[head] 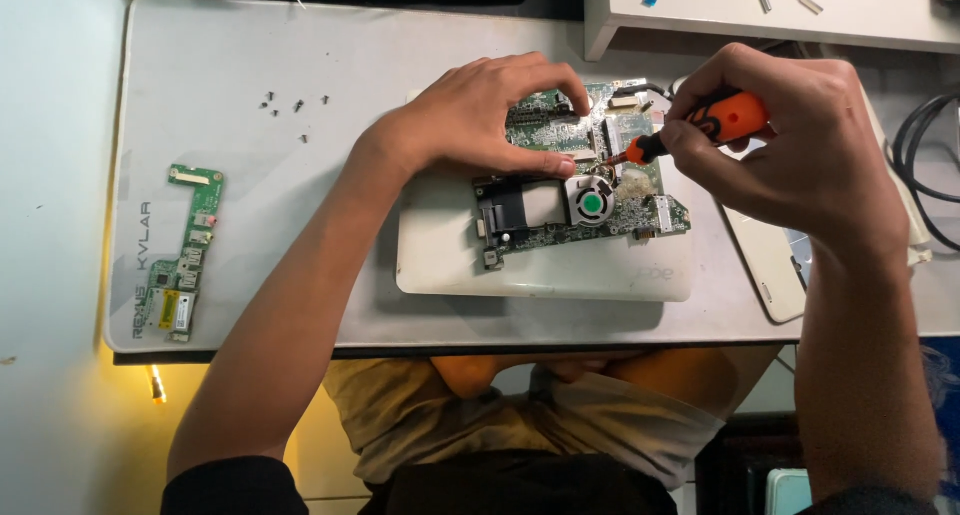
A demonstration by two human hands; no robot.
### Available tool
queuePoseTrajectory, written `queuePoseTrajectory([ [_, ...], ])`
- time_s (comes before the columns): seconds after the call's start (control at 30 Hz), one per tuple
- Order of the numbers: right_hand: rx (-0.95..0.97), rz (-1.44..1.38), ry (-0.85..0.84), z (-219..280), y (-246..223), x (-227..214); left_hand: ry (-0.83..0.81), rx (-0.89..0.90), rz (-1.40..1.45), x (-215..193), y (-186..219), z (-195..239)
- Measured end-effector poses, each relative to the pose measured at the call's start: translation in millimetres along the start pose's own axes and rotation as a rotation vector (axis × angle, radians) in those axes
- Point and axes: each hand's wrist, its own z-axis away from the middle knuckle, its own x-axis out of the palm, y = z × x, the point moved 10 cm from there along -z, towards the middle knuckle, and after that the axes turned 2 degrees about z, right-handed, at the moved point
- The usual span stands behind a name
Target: The person uses a screwdriver to remove screws from a laptop motherboard placed on a white surface. After removing the screws, the person lifts the motherboard and places it into the laptop chassis.
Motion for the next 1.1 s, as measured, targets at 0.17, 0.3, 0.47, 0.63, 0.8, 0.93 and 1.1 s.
queuePoseTrajectory([
  [0.17, -0.005, -0.015, -0.001, 1.0, 1.1, 0.4, 0.016, 0.028, 0.002, -0.5, 1.4, 0.8],
  [0.3, -0.053, 0.024, -0.035, -2.5, -4.4, 0.8, 0.012, 0.008, 0.002, -0.1, -0.2, 0.6],
  [0.47, -0.029, 0.040, -0.082, -12.5, -13.2, -2.4, 0.011, 0.007, 0.002, 0.0, -0.5, 0.2],
  [0.63, -0.083, 0.268, -0.247, -40.5, -30.2, -2.9, 0.007, 0.011, -0.004, 1.6, 0.5, 1.2],
  [0.8, 0.130, 0.967, -0.758, -61.9, -18.2, 13.9, 0.020, 0.008, 0.003, -1.9, 0.8, 1.3],
  [0.93, 0.089, 0.909, -0.811, -68.7, -32.9, 21.4, -0.011, -0.004, 0.010, 0.8, -0.7, 1.2],
  [1.1, 0.073, 0.937, -0.855, -64.3, -23.9, 27.3, -0.001, 0.011, -0.006, 0.9, 0.6, 0.7],
])
